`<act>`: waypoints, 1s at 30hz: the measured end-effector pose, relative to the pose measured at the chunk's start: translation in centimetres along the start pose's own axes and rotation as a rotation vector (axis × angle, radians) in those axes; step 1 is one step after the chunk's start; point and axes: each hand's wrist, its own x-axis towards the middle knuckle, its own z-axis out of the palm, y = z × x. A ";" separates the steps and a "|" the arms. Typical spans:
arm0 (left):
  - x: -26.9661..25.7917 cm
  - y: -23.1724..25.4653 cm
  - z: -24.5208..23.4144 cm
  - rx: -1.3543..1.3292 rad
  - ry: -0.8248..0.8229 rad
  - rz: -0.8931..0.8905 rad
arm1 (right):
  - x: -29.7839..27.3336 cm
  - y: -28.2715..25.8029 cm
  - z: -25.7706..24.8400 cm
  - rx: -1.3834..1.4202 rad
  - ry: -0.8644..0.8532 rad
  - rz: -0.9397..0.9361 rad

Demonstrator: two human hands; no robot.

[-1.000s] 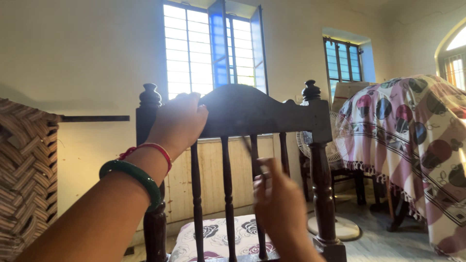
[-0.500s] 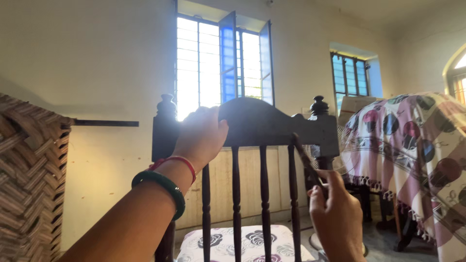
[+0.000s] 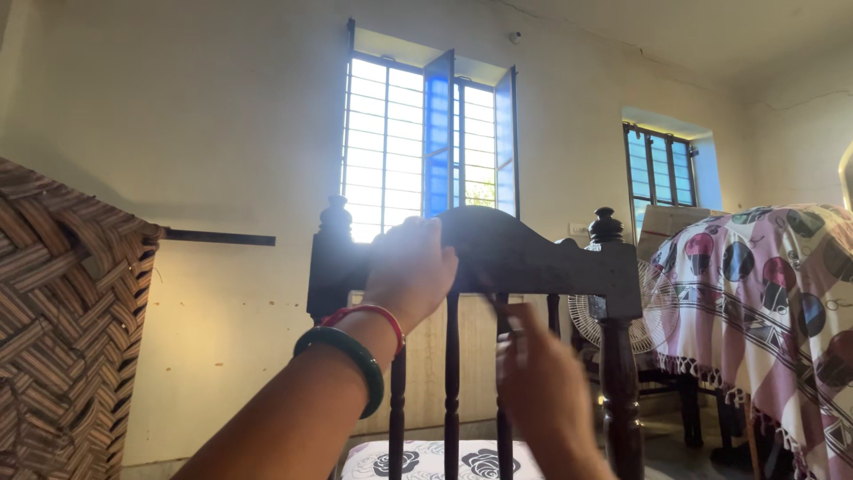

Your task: The person paints a wooden chair using a brush, applying dark paint to the legs, rails, and backrest slats.

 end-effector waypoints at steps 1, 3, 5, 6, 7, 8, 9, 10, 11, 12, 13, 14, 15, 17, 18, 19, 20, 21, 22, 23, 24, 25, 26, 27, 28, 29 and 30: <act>-0.1 0.3 0.0 0.001 0.001 0.000 | 0.5 0.7 -0.6 0.017 -0.004 0.125; -0.3 0.7 -0.1 0.046 0.005 0.039 | 1.1 2.5 -1.9 0.034 -0.005 0.254; -0.5 1.0 -0.1 0.028 0.008 0.040 | 1.6 4.5 -3.3 0.028 0.068 0.299; -0.5 1.1 0.0 0.014 0.015 0.043 | 1.7 5.2 -3.8 0.026 0.069 0.299; -0.4 1.1 -0.1 0.011 0.015 0.043 | 1.7 5.8 -4.3 0.022 0.134 0.233; -0.2 1.0 -0.1 0.001 0.021 0.046 | 1.8 6.0 -4.6 0.020 0.199 0.165; 0.0 1.0 -0.2 -0.010 0.027 0.050 | 2.0 5.7 -4.2 0.018 0.201 0.164; 0.2 1.1 -0.3 -0.010 0.030 0.050 | 2.3 4.9 -3.4 0.037 0.136 0.218; 0.4 1.1 -0.5 -0.038 0.001 0.027 | 2.5 4.0 -2.6 0.056 0.070 0.272; 0.6 1.2 -0.8 -0.065 -0.026 0.003 | 2.6 3.0 -1.7 0.057 0.071 0.267; 0.8 1.3 -1.0 -0.062 -0.022 0.002 | 2.5 2.0 -0.9 0.060 0.081 0.173; 1.0 1.4 -1.3 -0.074 -0.129 -0.051 | 2.7 1.1 -0.4 0.066 0.092 0.076; 1.3 1.5 -1.5 -0.086 -0.235 -0.103 | 3.2 0.4 -0.2 0.072 0.092 0.069; 1.3 1.7 -1.6 -0.076 -0.184 -0.055 | 5.0 -1.4 0.3 0.003 0.182 -0.123; 1.2 1.7 -1.5 -0.075 -0.144 -0.006 | 6.0 -1.9 0.2 0.011 0.181 -0.129; 1.3 1.8 -1.4 -0.066 -0.140 -0.010 | 7.6 -2.5 -0.1 -0.029 0.145 -0.075; 1.3 1.8 -1.3 -0.053 -0.133 0.022 | 8.9 -2.9 -0.5 -0.073 0.107 -0.020; 1.2 1.7 -1.1 -0.039 -0.125 0.054 | 10.2 -3.2 -0.9 -0.109 0.100 -0.041; 1.1 1.8 -0.8 -0.036 -0.123 0.049 | 11.2 -3.4 -1.3 -0.148 0.095 -0.064; 0.9 1.8 -0.6 -0.060 -0.103 0.036 | 11.7 -3.4 -1.6 -0.146 0.091 -0.068; 0.8 1.8 -0.4 -0.085 -0.084 0.027 | 12.1 -3.4 -1.9 -0.098 0.138 -0.128; 0.7 1.7 -0.4 -0.084 -0.084 0.026 | 12.3 -3.4 -2.1 -0.051 0.185 -0.188; 0.6 1.8 -0.4 -0.094 -0.086 0.019 | 12.2 -3.3 -2.2 -0.054 0.186 -0.189; 0.6 1.9 -0.5 -0.104 -0.089 0.013 | 11.9 -3.2 -2.2 -0.054 0.204 -0.227; 0.5 2.0 -0.6 -0.108 -0.091 0.014 | 11.5 -3.1 -2.4 -0.055 0.220 -0.262; 0.4 2.1 -0.9 -0.114 -0.102 0.005 | 11.3 -3.2 -2.5 -0.059 0.220 -0.260; 0.3 2.2 -1.1 -0.118 -0.116 -0.001 | 11.0 -3.2 -2.5 -0.083 0.167 -0.220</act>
